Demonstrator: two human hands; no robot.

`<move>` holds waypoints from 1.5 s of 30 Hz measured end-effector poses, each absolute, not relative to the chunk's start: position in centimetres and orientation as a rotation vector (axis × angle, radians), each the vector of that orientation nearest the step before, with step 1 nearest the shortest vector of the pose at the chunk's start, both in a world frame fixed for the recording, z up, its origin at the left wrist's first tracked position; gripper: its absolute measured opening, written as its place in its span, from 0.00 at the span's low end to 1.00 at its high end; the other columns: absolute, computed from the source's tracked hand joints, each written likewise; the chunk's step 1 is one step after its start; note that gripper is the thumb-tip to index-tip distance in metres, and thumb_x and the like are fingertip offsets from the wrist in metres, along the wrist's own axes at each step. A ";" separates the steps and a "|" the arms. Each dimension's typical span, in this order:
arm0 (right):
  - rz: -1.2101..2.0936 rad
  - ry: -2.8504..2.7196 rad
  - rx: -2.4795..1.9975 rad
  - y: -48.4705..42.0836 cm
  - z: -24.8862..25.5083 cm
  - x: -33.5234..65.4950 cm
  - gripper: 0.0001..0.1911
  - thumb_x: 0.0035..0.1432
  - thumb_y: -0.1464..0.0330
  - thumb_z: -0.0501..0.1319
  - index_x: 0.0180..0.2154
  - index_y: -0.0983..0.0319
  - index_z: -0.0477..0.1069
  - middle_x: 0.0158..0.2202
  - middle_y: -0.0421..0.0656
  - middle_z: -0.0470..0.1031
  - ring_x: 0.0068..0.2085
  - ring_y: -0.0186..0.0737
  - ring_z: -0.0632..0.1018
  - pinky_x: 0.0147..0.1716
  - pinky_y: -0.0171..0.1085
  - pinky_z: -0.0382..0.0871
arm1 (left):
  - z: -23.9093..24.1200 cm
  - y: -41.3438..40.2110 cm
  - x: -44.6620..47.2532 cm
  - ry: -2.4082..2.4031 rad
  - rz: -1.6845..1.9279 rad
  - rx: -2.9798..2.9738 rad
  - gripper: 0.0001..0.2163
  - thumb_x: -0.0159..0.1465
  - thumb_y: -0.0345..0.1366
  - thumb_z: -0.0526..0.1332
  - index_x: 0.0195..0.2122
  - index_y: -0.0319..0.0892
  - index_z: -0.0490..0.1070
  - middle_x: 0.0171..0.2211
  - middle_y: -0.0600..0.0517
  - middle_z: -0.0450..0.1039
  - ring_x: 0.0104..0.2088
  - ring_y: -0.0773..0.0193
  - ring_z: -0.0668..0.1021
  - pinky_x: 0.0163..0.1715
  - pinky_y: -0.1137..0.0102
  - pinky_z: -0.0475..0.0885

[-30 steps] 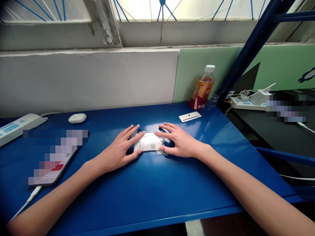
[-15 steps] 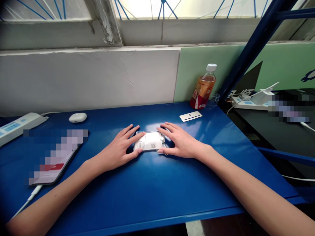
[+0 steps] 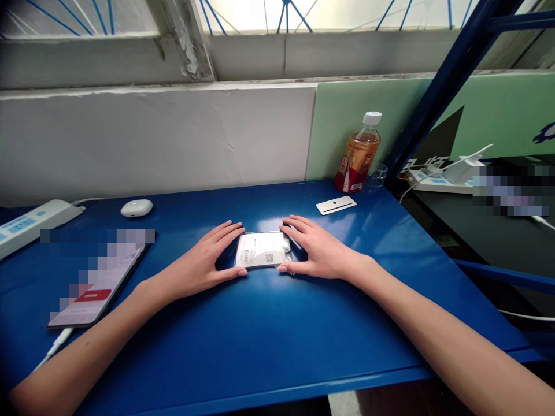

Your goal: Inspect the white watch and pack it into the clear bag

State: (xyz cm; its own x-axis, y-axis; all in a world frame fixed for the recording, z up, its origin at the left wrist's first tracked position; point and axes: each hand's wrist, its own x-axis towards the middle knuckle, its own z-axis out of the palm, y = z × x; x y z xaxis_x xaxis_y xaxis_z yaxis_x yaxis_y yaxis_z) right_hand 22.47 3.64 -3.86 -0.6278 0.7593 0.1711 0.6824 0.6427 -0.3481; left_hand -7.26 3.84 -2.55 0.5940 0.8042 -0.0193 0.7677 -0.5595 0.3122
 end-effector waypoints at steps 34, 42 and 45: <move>0.327 -2.602 -1.132 3.4 -3.3 22.4 0.46 0.55 0.45 0.63 0.62 0.71 0.62 0.64 0.63 0.63 0.65 0.61 0.64 0.62 0.57 0.62 | -2.8 3.6 -7.3 1.280 0.279 2.554 0.40 0.60 0.63 0.59 0.64 0.38 0.60 0.69 0.38 0.52 0.69 0.44 0.55 0.66 0.49 0.57; 0.333 -2.519 -1.102 3.4 -3.5 22.3 0.41 0.54 0.47 0.65 0.61 0.65 0.63 0.61 0.60 0.68 0.62 0.60 0.69 0.59 0.57 0.66 | -2.9 3.7 -7.3 1.213 0.440 2.582 0.38 0.59 0.59 0.64 0.63 0.38 0.63 0.66 0.38 0.59 0.67 0.44 0.61 0.64 0.51 0.62; 0.327 -2.499 -1.090 3.3 -3.5 22.3 0.42 0.53 0.48 0.66 0.61 0.66 0.64 0.61 0.60 0.68 0.61 0.60 0.70 0.58 0.56 0.67 | -2.9 3.8 -7.1 1.159 0.559 2.622 0.37 0.57 0.56 0.68 0.61 0.38 0.65 0.63 0.37 0.64 0.64 0.44 0.65 0.63 0.50 0.64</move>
